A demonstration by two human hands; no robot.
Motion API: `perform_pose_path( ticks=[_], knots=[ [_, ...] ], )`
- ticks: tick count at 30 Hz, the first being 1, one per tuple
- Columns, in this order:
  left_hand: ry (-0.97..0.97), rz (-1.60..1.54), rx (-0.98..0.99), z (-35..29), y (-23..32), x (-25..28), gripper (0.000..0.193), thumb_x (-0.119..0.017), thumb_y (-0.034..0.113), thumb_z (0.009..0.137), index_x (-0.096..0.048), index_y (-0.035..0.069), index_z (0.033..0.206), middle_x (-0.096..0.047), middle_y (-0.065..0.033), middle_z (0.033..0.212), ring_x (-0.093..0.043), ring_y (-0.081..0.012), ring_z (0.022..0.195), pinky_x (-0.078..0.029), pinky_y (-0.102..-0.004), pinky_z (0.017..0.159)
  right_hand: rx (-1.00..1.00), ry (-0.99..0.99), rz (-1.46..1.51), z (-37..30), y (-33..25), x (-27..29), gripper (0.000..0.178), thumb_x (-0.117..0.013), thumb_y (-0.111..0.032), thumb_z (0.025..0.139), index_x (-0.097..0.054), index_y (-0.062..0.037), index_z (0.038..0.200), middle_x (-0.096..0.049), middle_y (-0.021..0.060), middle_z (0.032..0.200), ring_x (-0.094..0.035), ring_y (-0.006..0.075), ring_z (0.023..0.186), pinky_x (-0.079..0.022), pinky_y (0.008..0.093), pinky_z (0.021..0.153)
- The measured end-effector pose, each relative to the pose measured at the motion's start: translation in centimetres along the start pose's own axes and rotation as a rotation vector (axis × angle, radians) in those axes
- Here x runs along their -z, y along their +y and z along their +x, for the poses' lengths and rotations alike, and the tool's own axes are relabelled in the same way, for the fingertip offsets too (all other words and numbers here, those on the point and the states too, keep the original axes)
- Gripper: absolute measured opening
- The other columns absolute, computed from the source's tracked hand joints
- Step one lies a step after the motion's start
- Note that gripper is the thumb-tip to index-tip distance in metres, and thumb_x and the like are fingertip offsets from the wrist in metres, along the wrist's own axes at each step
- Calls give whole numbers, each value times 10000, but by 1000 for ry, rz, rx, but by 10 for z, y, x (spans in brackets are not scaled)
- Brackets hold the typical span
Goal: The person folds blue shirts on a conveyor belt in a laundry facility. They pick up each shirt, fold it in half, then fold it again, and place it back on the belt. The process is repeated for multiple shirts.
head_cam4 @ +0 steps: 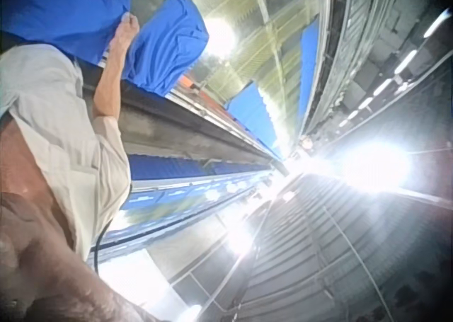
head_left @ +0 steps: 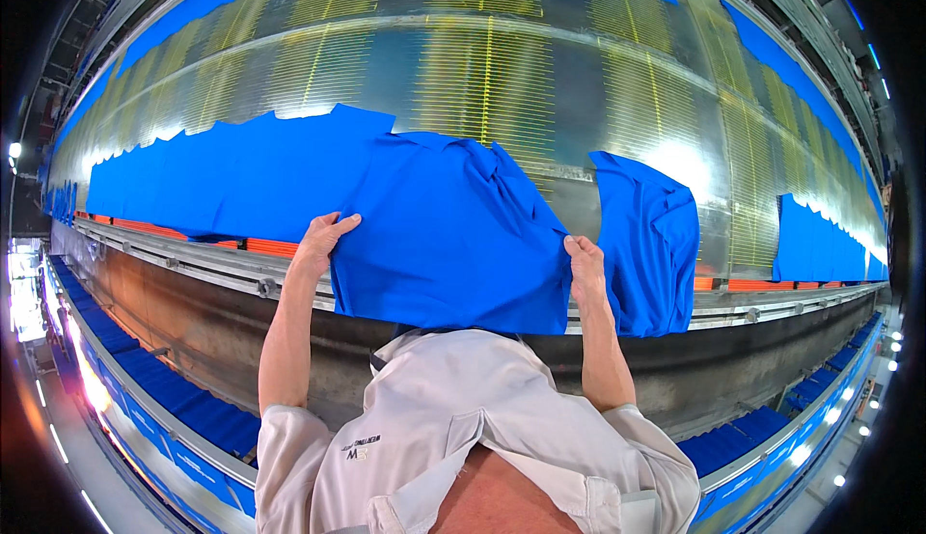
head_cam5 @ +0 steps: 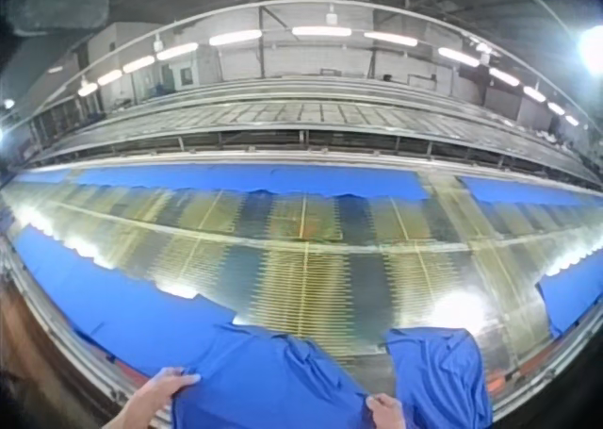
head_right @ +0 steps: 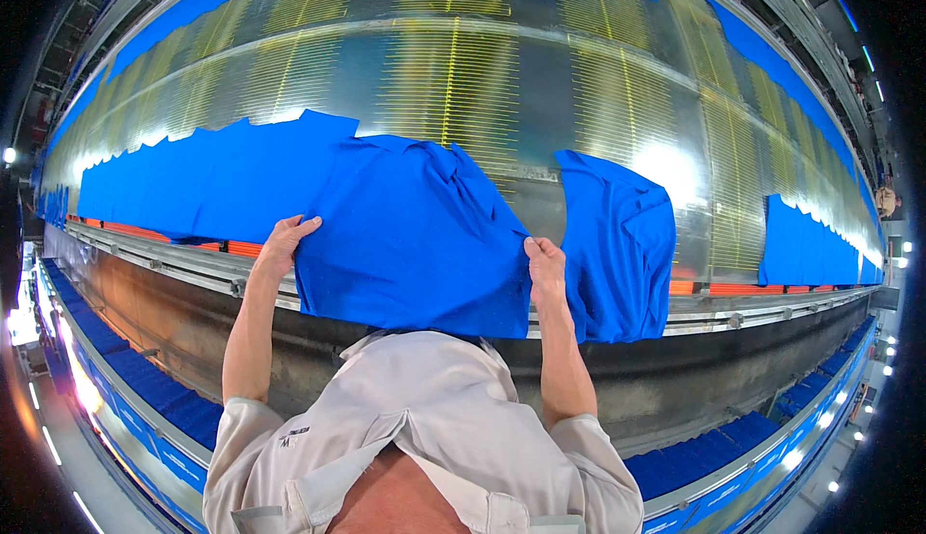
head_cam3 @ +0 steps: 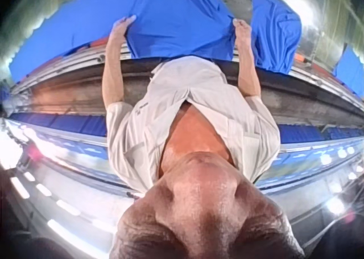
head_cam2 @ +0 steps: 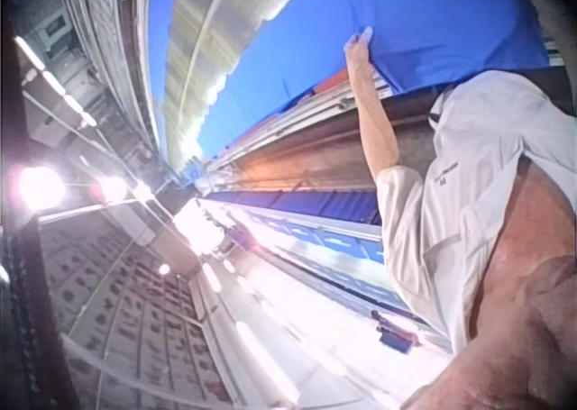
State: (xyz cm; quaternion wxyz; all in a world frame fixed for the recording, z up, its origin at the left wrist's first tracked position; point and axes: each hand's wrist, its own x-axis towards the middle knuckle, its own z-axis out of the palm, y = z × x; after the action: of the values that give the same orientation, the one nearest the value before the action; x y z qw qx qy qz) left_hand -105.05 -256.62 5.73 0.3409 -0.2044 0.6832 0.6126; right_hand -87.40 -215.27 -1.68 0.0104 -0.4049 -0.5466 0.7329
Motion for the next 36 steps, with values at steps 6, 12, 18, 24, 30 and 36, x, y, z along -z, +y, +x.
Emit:
perform_pose_path(
  ticks=[6,12,18,24,30,36],
  knots=[
    [49,-85,-134,5,0,5,372,-686,156,829,-586,-49,1122,-642,-114,1036,-603,-187,976,-489,-351,869,12,-123,-8,-10,-7,-3,81,-637,-120,888,-646,-46,855,-643,-8,792,-556,62,738,-437,230,705],
    [-27,-130,-141,18,2,12,177,-625,87,850,-614,-8,998,-654,-78,932,-616,-161,871,-492,-315,804,97,-142,206,-36,-48,-19,131,-622,-176,902,-637,-54,946,-660,12,890,-593,99,825,-468,277,794],
    [-91,-99,-59,16,8,6,146,-665,159,860,-621,91,982,-657,-1,874,-616,-106,766,-491,-262,674,-16,165,151,-51,-20,-14,212,-607,-254,914,-626,-64,1005,-641,33,997,-556,144,967,-432,344,891],
    [6,-202,-203,13,5,7,124,-642,195,900,-649,71,903,-615,30,794,-550,-61,712,-452,-233,645,140,81,154,-70,-61,-18,135,-620,-204,914,-640,-72,905,-630,-15,852,-542,78,810,-426,253,794],
    [153,-331,-320,-20,17,5,147,-638,207,917,-635,78,849,-574,54,762,-509,-35,689,-422,-211,618,232,59,278,-82,-108,-22,90,-630,-171,915,-622,-108,851,-577,-68,772,-498,21,716,-414,206,683],
    [236,-320,-386,-46,44,-11,120,-616,182,927,-613,86,856,-559,48,762,-508,-44,692,-432,-211,631,273,52,259,-69,-141,-12,114,-614,-158,920,-601,-100,823,-537,-73,754,-468,18,694,-388,194,641]
  ],
)
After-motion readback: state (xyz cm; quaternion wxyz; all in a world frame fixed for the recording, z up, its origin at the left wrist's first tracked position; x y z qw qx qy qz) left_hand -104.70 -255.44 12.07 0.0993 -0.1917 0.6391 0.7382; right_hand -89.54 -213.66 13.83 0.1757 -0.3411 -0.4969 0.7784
